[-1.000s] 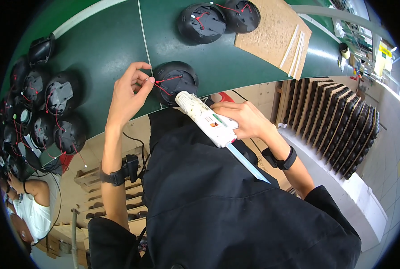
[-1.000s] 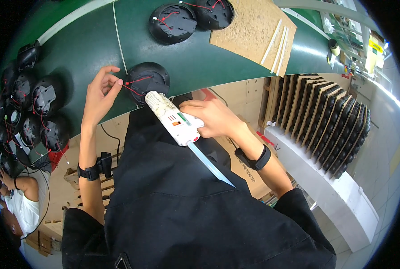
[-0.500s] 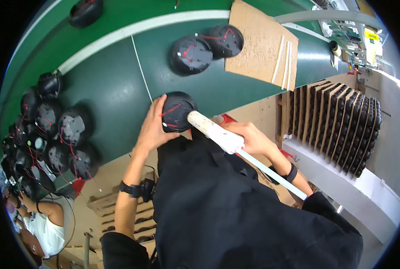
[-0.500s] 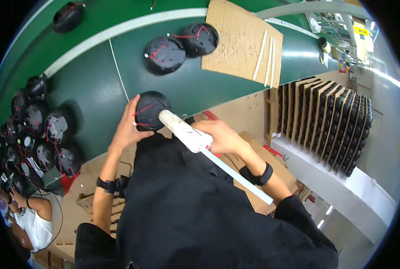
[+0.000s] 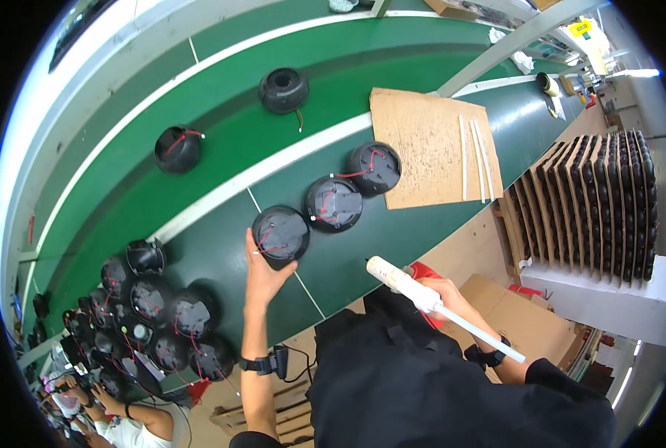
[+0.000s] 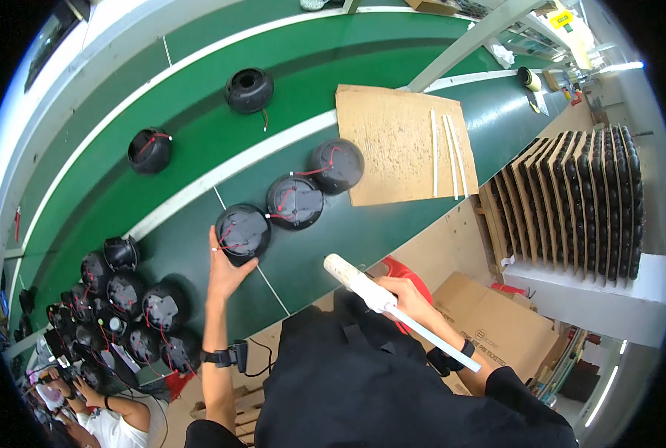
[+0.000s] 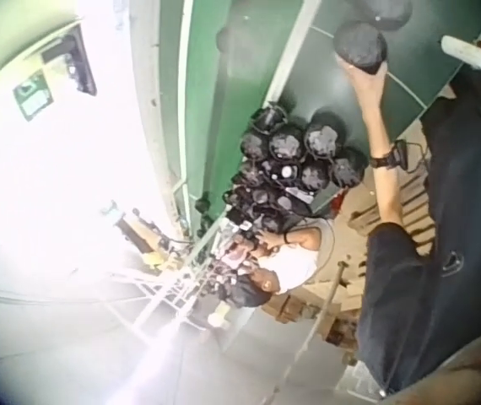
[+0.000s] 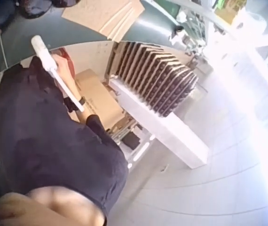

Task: Applying hot glue to wires inside a circular plastic housing component at an assembly station.

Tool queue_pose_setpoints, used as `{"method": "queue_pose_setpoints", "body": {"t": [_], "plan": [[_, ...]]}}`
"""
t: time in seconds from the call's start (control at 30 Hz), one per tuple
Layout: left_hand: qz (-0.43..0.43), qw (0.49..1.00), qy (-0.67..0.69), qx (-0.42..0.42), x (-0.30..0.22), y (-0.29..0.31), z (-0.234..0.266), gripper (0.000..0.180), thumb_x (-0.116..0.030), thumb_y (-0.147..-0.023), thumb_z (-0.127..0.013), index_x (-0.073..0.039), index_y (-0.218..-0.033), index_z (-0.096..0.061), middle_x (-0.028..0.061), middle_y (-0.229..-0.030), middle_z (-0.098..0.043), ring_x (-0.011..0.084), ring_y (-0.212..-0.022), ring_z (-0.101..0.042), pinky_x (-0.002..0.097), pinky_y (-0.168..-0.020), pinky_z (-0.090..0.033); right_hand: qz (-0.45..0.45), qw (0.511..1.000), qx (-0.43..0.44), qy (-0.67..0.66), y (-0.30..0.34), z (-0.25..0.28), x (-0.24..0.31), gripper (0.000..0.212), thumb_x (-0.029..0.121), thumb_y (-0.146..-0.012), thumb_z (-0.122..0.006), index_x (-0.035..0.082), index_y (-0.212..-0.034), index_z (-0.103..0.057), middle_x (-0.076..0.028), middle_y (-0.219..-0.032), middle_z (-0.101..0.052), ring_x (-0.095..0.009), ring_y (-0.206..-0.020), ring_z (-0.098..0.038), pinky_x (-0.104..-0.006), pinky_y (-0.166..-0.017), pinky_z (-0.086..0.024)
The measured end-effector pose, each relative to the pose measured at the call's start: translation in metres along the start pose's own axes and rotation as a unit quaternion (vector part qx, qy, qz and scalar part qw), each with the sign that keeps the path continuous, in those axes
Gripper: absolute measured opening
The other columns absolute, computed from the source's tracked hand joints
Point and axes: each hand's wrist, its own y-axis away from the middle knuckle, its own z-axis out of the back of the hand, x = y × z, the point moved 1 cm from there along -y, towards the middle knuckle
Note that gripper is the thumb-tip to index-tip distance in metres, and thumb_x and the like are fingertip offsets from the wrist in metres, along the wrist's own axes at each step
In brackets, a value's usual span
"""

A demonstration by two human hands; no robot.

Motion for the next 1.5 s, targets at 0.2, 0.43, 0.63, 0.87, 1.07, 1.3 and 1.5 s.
{"method": "queue_pose_setpoints", "body": {"t": [0.2, 0.43, 0.63, 0.87, 1.07, 1.3, 1.5], "plan": [[0.006, 0.910, -0.350, 0.223, -0.045, -0.125, 0.103, 0.070, -0.026, -0.072, -0.079, -0.002, -0.134, -0.059, 0.0205, -0.137, -0.060, 0.0360, -0.127, -0.057, 0.0422, -0.108, -0.046, -0.042, 0.996, -0.075, 0.032, 0.014, 0.003, 0.003, 0.022, 0.004, -0.071, -0.074, 0.001, -0.090, -0.063, -0.013, -0.079, -0.062, -0.027, -0.068, -0.061, -0.0333, -0.064, -0.049], [-0.241, 0.858, -0.452, 0.029, -0.142, -0.298, -0.024, 0.084, -0.027, -0.075, -0.084, -0.009, -0.145, -0.042, 0.0178, -0.150, -0.039, 0.0404, -0.135, -0.042, 0.0523, -0.105, -0.047, -0.094, 0.988, -0.118, 0.014, 0.047, 0.001, 0.004, 0.020, 0.004, -0.068, -0.072, 0.001, -0.085, -0.061, -0.011, -0.076, -0.060, -0.023, -0.064, -0.059, -0.0328, -0.061, -0.048], [-0.181, 0.817, -0.544, -0.064, -0.142, -0.352, -0.065, 0.083, -0.025, -0.070, -0.088, -0.010, -0.139, -0.046, 0.0102, -0.156, -0.033, 0.0400, -0.142, -0.034, 0.0550, -0.103, -0.046, -0.094, 0.978, -0.187, 0.010, 0.073, -0.010, 0.020, 0.020, 0.002, -0.069, -0.070, -0.001, -0.088, -0.063, -0.013, -0.080, -0.063, -0.024, -0.064, -0.059, -0.0324, -0.062, -0.049], [-0.108, 0.956, -0.266, -0.059, -0.142, -0.287, 0.018, 0.067, -0.033, -0.070, -0.089, -0.002, -0.122, -0.062, 0.0179, -0.135, -0.054, 0.0361, -0.119, -0.058, 0.0452, -0.092, -0.054, -0.086, 0.988, -0.127, -0.005, 0.057, 0.006, 0.016, 0.036, 0.007, -0.071, -0.070, -0.005, -0.105, -0.066, -0.019, -0.098, -0.069, -0.032, -0.088, -0.070, -0.0350, -0.078, -0.054], [0.036, 0.954, 0.246, 0.170, -0.092, -0.029, 0.138, 0.061, -0.021, -0.073, -0.090, 0.003, -0.121, -0.063, 0.0054, -0.108, -0.067, 0.0118, -0.093, -0.062, 0.0282, -0.080, -0.053, -0.006, 0.997, -0.068, -0.027, -0.005, 0.024, 0.010, 0.027, 0.009, -0.070, -0.069, -0.001, -0.095, -0.067, -0.015, -0.081, -0.066, -0.026, -0.068, -0.065, -0.0352, -0.065, -0.052], [0.205, 0.868, 0.359, 0.274, 0.040, 0.143, 0.076, 0.053, -0.020, -0.075, -0.087, 0.003, -0.118, -0.067, 0.0044, -0.107, -0.071, 0.0133, -0.099, -0.064, 0.0321, -0.092, -0.051, 0.073, 0.994, 0.077, 0.019, -0.071, 0.033, 0.016, 0.024, 0.011, -0.077, -0.069, 0.000, -0.098, -0.067, -0.014, -0.083, -0.068, -0.024, -0.070, -0.065, -0.0345, -0.065, -0.052], [0.207, 0.795, 0.495, 0.283, 0.095, 0.104, -0.061, 0.049, -0.032, -0.080, -0.084, -0.002, -0.116, -0.068, 0.0014, -0.103, -0.069, 0.0101, -0.092, -0.060, 0.0260, -0.084, -0.049, 0.092, 0.981, 0.170, -0.014, -0.077, 0.034, 0.021, 0.028, 0.017, -0.078, -0.071, 0.000, -0.100, -0.067, -0.017, -0.088, -0.070, -0.027, -0.073, -0.068, -0.0351, -0.067, -0.052]]}}
